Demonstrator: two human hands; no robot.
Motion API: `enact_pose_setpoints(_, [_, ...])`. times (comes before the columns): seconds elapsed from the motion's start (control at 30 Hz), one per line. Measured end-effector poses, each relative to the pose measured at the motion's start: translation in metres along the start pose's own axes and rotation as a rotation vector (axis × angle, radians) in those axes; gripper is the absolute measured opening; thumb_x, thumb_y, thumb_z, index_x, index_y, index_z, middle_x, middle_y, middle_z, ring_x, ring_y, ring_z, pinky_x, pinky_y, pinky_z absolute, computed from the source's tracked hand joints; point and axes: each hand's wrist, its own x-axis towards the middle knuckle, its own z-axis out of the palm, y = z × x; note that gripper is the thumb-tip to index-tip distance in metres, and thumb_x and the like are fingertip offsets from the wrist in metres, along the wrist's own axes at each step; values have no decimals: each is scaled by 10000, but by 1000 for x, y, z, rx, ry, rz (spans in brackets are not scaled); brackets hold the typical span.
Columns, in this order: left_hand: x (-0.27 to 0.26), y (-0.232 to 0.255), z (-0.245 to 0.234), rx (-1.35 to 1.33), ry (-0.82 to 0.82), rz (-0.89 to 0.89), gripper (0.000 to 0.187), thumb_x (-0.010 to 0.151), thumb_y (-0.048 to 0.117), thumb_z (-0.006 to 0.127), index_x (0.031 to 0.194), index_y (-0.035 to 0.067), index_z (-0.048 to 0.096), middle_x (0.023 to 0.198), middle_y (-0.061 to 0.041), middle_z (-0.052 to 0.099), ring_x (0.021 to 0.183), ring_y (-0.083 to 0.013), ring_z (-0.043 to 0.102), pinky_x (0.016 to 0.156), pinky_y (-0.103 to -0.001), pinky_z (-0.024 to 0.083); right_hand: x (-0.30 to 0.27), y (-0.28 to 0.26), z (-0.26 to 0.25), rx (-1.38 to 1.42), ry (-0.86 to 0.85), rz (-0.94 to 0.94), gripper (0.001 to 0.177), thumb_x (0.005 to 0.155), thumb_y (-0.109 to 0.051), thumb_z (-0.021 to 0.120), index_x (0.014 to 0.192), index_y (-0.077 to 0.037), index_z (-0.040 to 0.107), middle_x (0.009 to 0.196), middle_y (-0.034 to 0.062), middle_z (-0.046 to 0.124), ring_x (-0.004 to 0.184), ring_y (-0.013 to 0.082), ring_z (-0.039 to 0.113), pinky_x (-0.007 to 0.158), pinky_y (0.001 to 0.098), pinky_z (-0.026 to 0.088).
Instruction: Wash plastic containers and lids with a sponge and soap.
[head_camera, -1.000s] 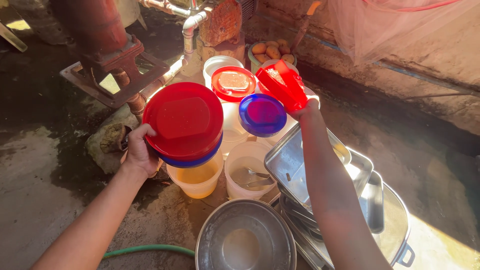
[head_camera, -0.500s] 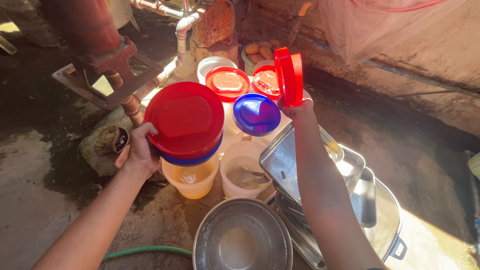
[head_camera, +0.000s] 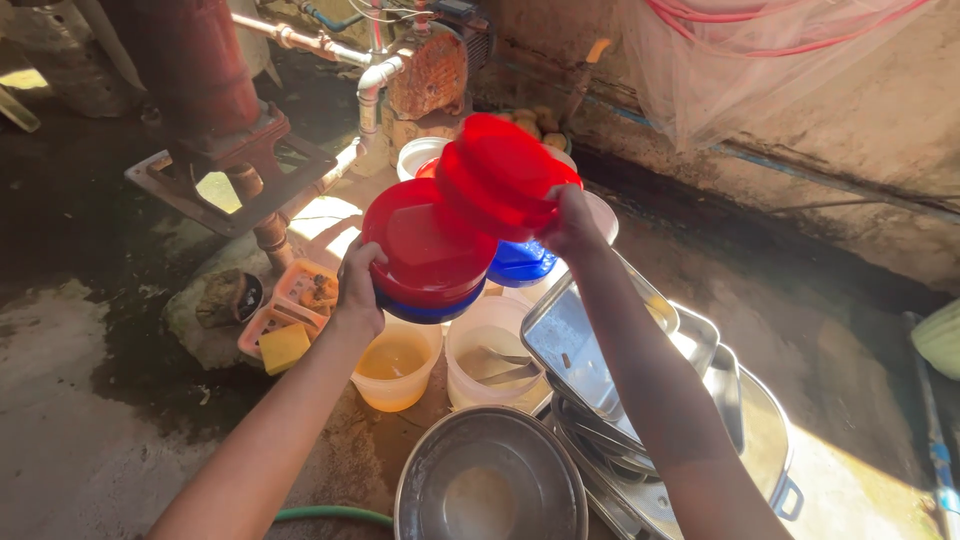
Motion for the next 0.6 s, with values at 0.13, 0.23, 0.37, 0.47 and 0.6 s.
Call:
enact_pose_setpoints(0.13, [0, 7, 15, 11, 20, -29, 678, 682, 166, 561, 1359, 161, 583, 1170, -68, 625, 1077, -232, 612, 857, -388, 548, -55, 1, 30, -38, -99, -2, 471, 730, -71, 491, 1195, -14, 539, 1079, 130, 625, 877, 253, 694, 742, 378, 615])
enact_pose_setpoints(0.23, [3, 36, 30, 19, 15, 39, 713, 695, 158, 593, 1406, 147, 558, 1248, -74, 642, 1124, -219, 624, 925, -348, 537, -67, -17, 48, -182, -187, -46, 418, 752, -26, 509, 1165, 13, 558, 1051, 159, 624, 885, 266, 699, 764, 355, 619])
enact_pose_setpoints(0.37, [-11, 59, 54, -14, 8, 20, 744, 735, 163, 608, 1474, 124, 531, 1242, -89, 627, 1109, -204, 601, 955, -350, 486, -132, -50, 88, -142, -161, -166, 461, 790, 2, 541, 1244, -75, 536, 1037, 106, 619, 922, 222, 638, 818, 316, 577])
enact_pose_setpoints(0.47, [-30, 87, 72, 11, 22, 32, 744, 782, 173, 624, 1514, 123, 502, 1258, -75, 631, 1099, -196, 594, 996, -318, 459, -217, -87, 144, -201, -83, -296, 542, 752, 5, 522, 1282, -103, 561, 1053, 67, 654, 935, 179, 647, 818, 295, 559])
enact_pose_setpoints(0.6, [-92, 140, 121, -3, -84, -30, 642, 869, 167, 596, 1504, 88, 540, 1268, -114, 603, 1139, -218, 592, 1001, -359, 488, -306, -137, 175, -122, -102, -305, 524, 778, -2, 512, 1276, -146, 595, 999, 50, 637, 869, 159, 612, 768, 309, 550])
